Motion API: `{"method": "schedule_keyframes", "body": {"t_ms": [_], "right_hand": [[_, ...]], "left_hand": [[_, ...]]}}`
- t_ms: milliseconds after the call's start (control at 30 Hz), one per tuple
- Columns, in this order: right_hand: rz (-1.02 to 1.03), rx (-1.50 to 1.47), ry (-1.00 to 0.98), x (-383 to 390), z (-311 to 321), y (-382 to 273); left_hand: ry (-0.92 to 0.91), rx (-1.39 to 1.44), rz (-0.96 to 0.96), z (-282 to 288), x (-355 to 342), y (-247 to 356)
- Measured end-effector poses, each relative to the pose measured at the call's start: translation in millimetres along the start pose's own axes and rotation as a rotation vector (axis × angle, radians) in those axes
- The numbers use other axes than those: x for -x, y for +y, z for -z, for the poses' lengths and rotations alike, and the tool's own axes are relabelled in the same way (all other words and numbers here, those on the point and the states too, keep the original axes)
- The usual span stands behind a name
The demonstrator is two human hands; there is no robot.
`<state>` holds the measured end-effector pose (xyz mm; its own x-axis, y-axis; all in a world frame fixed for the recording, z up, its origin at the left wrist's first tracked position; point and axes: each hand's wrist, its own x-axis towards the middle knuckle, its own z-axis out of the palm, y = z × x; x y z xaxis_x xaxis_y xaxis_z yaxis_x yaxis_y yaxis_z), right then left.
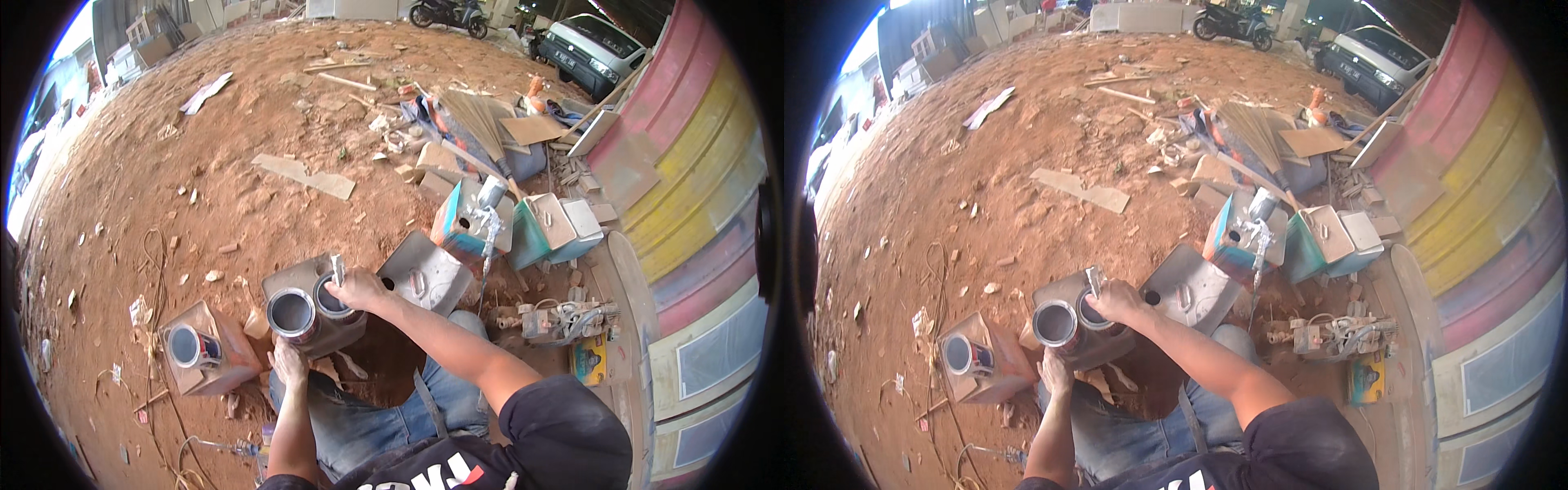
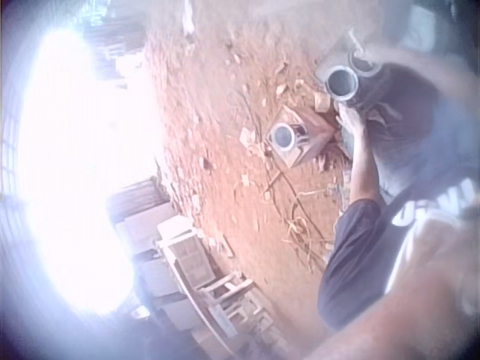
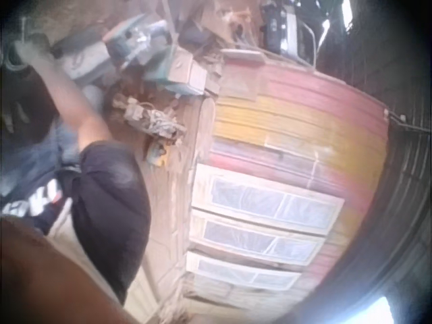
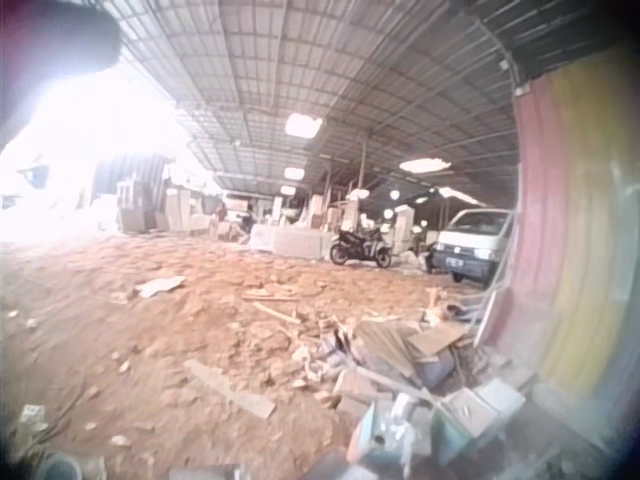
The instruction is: The person opens several paint cans, stirs the paint with a stick, and pours the paint from the cans into a spray gun container while working on the floor of a workshop.
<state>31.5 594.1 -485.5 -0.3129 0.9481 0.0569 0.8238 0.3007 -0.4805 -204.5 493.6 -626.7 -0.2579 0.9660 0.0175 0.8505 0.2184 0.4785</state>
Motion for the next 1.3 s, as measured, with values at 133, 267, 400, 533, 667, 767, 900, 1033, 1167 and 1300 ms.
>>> {"method": "schedule_keyframes", "body": {"t_ms": [133,267,400,533,667,767,900,1033,1167,1300], "right_hand": [[-0.087,0.157,0.125,-15,9,-1],[0.098,-0.073,0.081,-9,-2,-20],[0.157,-0.115,-0.116,-1,5,1],[0.009,0.113,-0.002,-15,2,17],[0.094,0.066,0.014,-14,-9,6],[-0.035,-0.158,-0.113,-6,0,8],[-0.130,0.041,-0.128,-18,16,19],[-0.022,0.016,0.058,-24,1,8],[0.134,0.057,-0.147,-17,4,5],[-0.025,0.171,-0.144,-21,19,6]], "left_hand": [[0.013,-0.031,0.022,-5,-2,-4],[-0.040,-0.002,0.040,-1,-3,-4],[-0.041,0.002,0.058,6,-2,4],[-0.035,0.066,-0.031,4,-3,0],[-0.057,0.024,-0.017,-8,-6,-12],[-0.035,0.002,0.062,-14,-7,-14],[0.015,0.016,0.053,-10,-7,-6],[0.024,0.012,0.050,-2,-6,1],[0.030,0.035,0.043,0,-6,1],[0.020,0.053,0.062,1,-4,2]]}}
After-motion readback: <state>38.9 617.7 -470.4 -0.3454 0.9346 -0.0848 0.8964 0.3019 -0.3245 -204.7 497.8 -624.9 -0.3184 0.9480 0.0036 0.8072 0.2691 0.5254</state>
